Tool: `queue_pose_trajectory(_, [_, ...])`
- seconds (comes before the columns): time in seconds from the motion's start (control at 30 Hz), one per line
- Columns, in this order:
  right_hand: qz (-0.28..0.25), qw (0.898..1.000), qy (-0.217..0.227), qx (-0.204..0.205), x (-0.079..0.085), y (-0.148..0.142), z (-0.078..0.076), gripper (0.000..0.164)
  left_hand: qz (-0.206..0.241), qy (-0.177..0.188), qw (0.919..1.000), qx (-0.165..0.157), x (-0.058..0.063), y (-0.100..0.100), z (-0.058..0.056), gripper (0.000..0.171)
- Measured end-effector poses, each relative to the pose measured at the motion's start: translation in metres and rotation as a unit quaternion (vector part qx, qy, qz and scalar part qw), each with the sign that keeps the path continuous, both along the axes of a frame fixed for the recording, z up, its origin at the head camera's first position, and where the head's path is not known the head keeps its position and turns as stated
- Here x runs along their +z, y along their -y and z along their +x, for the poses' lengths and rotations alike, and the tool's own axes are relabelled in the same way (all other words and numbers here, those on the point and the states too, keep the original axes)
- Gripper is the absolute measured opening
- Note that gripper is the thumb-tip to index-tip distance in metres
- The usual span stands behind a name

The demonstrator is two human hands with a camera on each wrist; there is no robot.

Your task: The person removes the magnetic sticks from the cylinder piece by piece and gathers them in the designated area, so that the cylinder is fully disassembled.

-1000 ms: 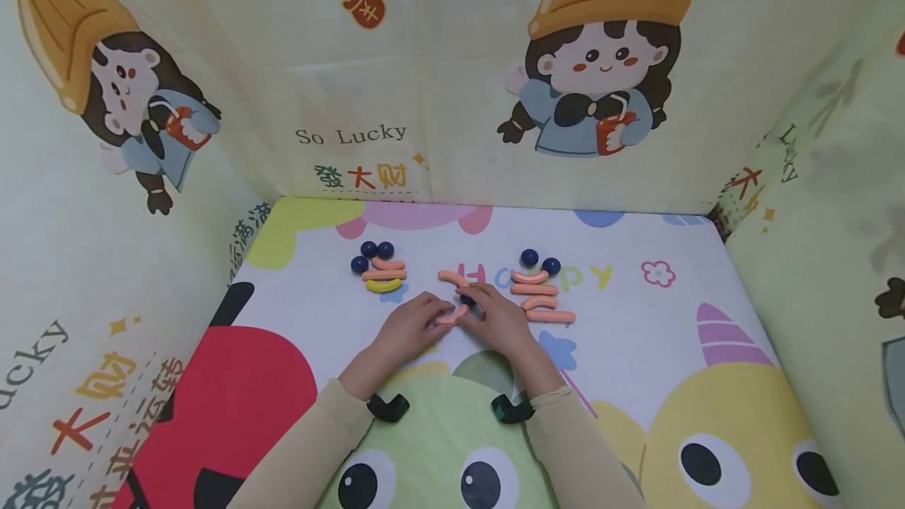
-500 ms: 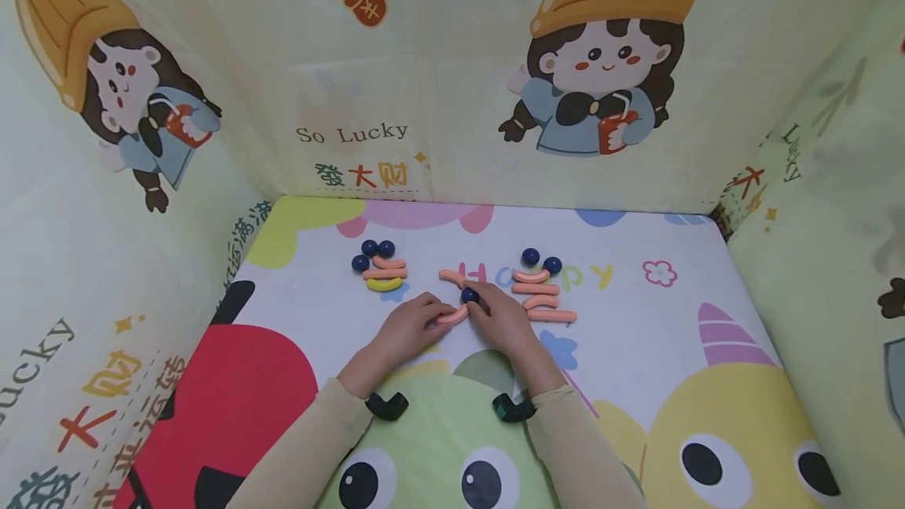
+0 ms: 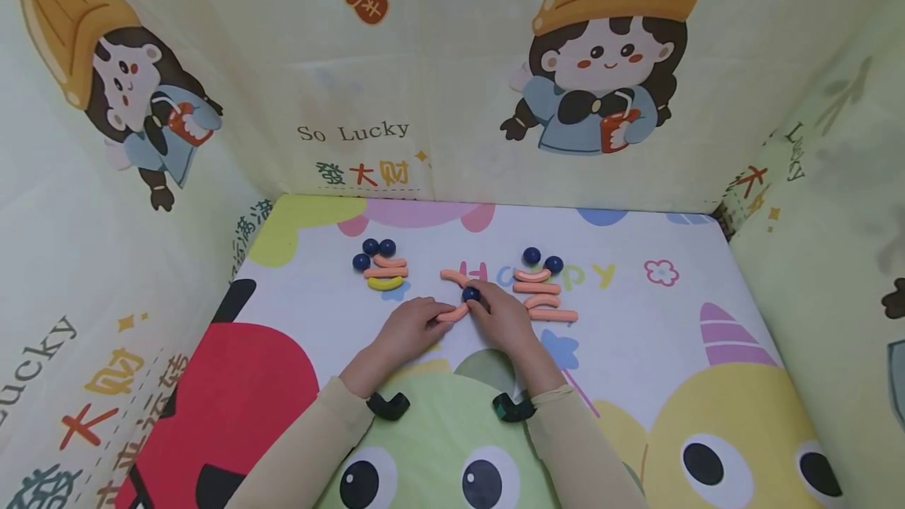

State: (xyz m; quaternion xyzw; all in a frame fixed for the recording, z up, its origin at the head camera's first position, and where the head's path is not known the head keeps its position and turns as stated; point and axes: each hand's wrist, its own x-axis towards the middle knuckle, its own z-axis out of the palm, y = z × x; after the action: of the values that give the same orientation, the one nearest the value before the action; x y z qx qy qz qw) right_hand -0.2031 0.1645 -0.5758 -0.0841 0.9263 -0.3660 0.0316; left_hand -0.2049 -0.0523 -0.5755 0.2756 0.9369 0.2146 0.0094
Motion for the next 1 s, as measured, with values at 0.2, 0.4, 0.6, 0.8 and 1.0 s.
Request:
queue_pose_trajectory(0.2, [0.014,1.0,-0.008,-0.002,0.0,0.002,0.0,0.039,0.003,0.012,0.9999,0.002,-0.002,0.002,-0.001,0.03])
queue_pose_trajectory(0.4, [0.013,1.0,-0.011,-0.001,-0.001,0.002,0.0,0.04,0.018,0.018,0.9997,-0.005,-0.004,0.005,-0.002,0.027])
queue_pose_trajectory(0.6, [0.011,1.0,-0.006,0.002,-0.001,0.002,-0.001,0.041,0.05,0.046,0.9977,0.0,-0.001,0.013,-0.001,0.033])
queue_pose_trajectory(0.8, [0.014,1.0,-0.002,-0.003,-0.001,0.002,-0.001,0.042,0.071,0.05,0.996,0.023,0.005,0.028,-0.001,0.034])
queue_pose_trajectory(1.0, [0.02,1.0,-0.005,-0.005,0.0,0.002,-0.001,0.042,0.097,0.046,0.993,0.05,0.007,0.048,-0.007,0.029])
